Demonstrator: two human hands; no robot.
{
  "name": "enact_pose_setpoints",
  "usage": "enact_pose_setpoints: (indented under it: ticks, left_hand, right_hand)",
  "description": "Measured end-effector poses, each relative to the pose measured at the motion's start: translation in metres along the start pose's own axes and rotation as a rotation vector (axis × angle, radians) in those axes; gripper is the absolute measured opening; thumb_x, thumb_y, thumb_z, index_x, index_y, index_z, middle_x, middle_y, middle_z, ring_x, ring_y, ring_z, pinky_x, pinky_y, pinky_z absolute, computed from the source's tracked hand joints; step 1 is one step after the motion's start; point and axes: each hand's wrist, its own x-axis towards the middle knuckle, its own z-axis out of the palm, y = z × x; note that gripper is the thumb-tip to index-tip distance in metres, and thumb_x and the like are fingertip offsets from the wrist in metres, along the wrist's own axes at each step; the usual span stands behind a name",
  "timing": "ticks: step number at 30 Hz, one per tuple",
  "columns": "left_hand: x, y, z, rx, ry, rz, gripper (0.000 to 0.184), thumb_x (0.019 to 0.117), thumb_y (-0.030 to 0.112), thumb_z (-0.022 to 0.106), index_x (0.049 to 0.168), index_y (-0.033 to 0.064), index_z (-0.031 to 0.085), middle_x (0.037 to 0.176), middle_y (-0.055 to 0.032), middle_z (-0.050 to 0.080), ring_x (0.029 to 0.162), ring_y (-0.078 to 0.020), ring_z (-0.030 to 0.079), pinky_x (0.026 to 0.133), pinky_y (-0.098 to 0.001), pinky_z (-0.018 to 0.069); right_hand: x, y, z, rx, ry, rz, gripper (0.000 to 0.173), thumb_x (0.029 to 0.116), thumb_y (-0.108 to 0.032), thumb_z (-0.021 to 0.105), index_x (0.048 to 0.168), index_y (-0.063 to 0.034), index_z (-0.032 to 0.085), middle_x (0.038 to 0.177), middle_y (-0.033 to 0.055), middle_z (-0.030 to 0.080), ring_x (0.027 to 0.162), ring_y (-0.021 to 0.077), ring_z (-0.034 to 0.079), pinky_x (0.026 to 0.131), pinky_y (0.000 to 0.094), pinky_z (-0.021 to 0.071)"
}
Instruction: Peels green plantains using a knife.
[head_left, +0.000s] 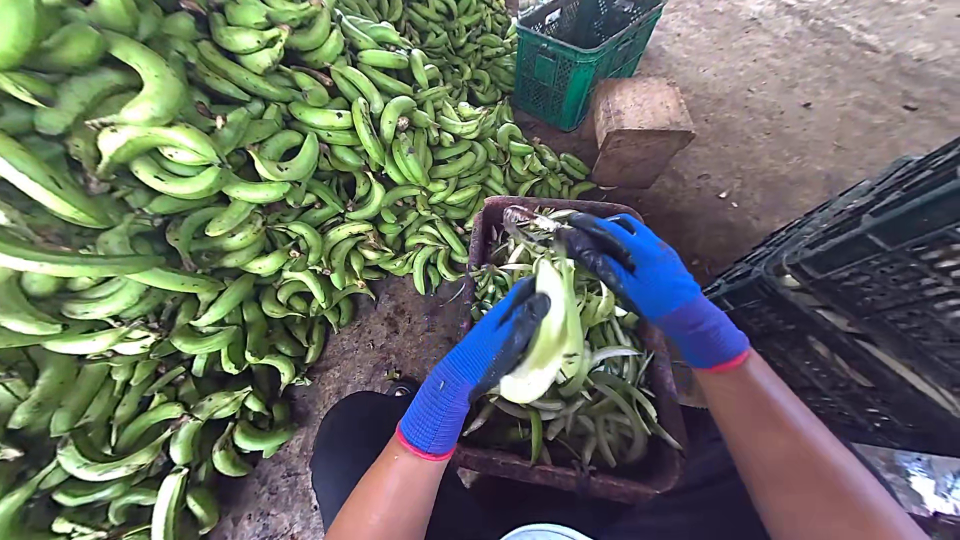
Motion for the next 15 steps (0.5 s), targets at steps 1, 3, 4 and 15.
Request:
enact_pose_setpoints:
  ticks: [1,3,4,15]
  left_hand:
    - [0.002,-0.004,0.000,0.008,0.006,-0.006,0.049,0.1064,0.030,0.038,0.149,0.0065,0.043,0.122,-0.0080,0.064,0.102,-0.0071,0.064,0.091,-0.0279,0.0538]
    - [0.009,-0.018,-0.005,-0.104,0.224,0.035,0.040,0.1082,0.025,0.037,0.141,0.0058,0.049,0.109,-0.0060,0.065,0.091,-0.0070,0.064,0.081,-0.0268,0.0550]
    - [0.013,-0.023,-0.009,-0.236,0.383,0.071,0.036,0.1093,0.024,0.036,0.135,0.0062,0.052,0.102,-0.0037,0.065,0.087,-0.0064,0.063,0.078,-0.0257,0.0554]
    - [0.007,-0.001,-0.005,-0.247,0.394,0.158,0.039,0.1107,0.032,0.034,0.140,0.0130,0.052,0.104,0.0015,0.066,0.088,-0.0018,0.064,0.078,-0.0223,0.0562]
  right_hand:
    - [-0.002,0.000,0.001,-0.005,-0.002,0.014,0.047,0.1005,-0.029,0.056,0.146,-0.0163,0.058,0.128,0.0202,0.063,0.112,0.0383,0.063,0.091,0.0600,0.0516]
    - [-0.011,-0.005,0.009,-0.012,-0.025,-0.019,0.049,0.0952,-0.030,0.062,0.142,-0.0154,0.061,0.127,0.0201,0.065,0.113,0.0392,0.064,0.092,0.0603,0.0524]
    - [-0.018,-0.010,0.016,-0.017,-0.029,-0.072,0.050,0.0915,-0.032,0.066,0.139,-0.0146,0.065,0.124,0.0204,0.066,0.111,0.0405,0.064,0.091,0.0606,0.0527]
    - [-0.015,-0.013,0.010,0.018,-0.052,0.001,0.049,0.0974,-0.029,0.058,0.144,-0.0156,0.059,0.126,0.0191,0.065,0.110,0.0375,0.065,0.088,0.0596,0.0533]
